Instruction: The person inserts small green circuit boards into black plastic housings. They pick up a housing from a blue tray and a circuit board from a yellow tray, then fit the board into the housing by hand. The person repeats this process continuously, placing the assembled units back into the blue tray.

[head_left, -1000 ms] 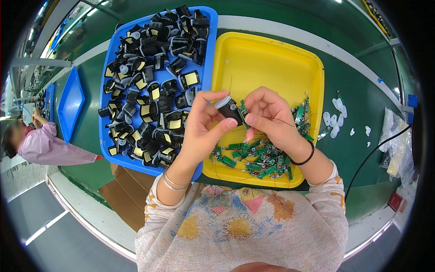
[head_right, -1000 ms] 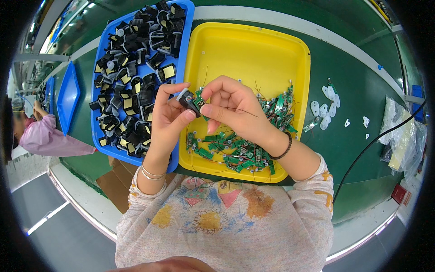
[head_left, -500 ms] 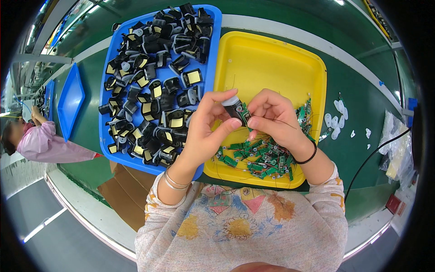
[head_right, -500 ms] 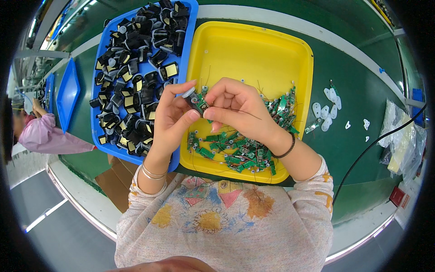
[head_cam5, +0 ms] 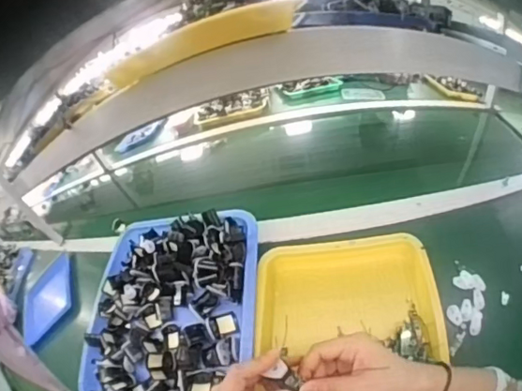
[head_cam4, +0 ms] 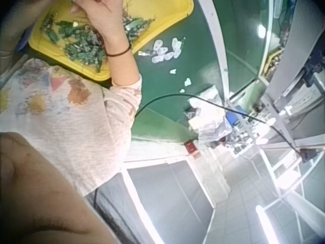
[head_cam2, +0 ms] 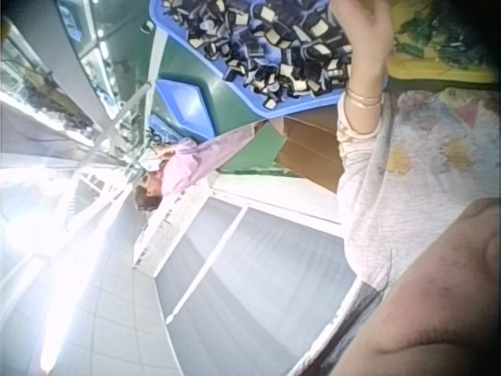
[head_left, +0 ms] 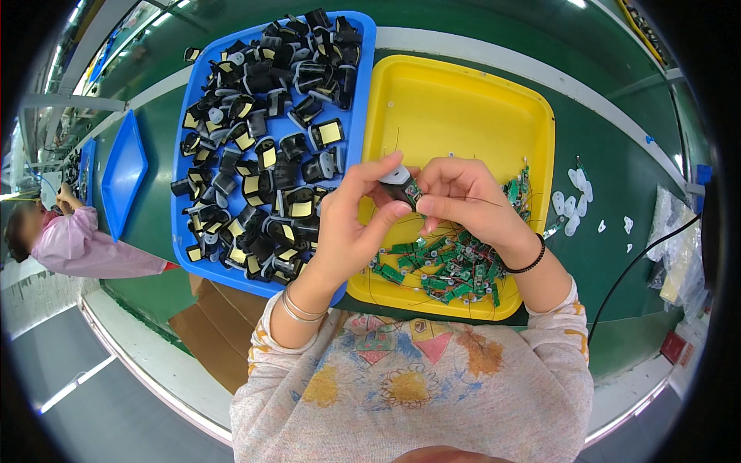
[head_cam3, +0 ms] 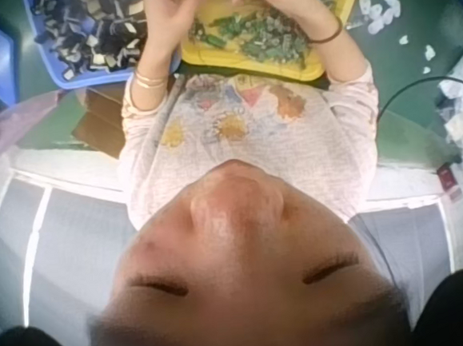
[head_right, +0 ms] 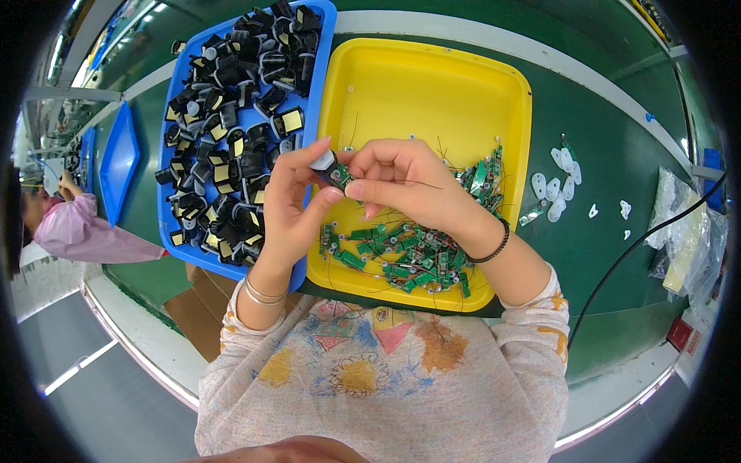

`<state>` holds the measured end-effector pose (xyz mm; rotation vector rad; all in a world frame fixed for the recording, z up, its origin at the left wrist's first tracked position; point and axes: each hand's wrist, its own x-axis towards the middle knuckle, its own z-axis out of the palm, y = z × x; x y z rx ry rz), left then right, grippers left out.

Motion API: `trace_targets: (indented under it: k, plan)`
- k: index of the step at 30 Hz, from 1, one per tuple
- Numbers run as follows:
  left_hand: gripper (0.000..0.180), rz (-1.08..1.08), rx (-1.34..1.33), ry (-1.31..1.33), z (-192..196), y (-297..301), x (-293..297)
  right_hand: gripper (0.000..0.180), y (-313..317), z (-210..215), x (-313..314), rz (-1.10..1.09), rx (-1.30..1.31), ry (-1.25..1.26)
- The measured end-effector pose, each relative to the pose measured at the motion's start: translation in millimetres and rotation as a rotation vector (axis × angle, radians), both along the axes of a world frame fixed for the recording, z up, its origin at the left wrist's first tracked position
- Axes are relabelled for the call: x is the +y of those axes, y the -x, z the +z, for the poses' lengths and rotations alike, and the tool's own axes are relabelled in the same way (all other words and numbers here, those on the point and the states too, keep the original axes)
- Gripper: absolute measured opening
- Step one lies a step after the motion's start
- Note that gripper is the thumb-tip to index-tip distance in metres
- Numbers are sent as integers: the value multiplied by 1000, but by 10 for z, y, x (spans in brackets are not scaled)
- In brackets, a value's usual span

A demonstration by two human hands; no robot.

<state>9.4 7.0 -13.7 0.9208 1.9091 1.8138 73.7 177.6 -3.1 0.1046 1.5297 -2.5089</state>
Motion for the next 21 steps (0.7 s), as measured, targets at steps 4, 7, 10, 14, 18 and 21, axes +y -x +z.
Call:
trace_targets:
  k: [4,7,10,14,18,21]
  plan:
    - [42,-43,-30,-35,42,36,13,9,-39,-31,-94,-99,59,-85]
    - [42,-101,-86,-64,41,70,3,9,-32,-1,-104,-240,442,-810]
    - [39,-116,-159,-111,48,57,27,11,-54,-46,-175,-305,561,-966]
    - [38,-115,-254,-170,69,57,19,12,-48,-30,-204,-311,615,-1007]
    - [38,-144,-332,-189,99,73,-6,11,-57,-21,-190,-274,586,-943]
    - [37,-152,-356,-171,25,125,-56,11,-71,39,-178,-233,519,-836]
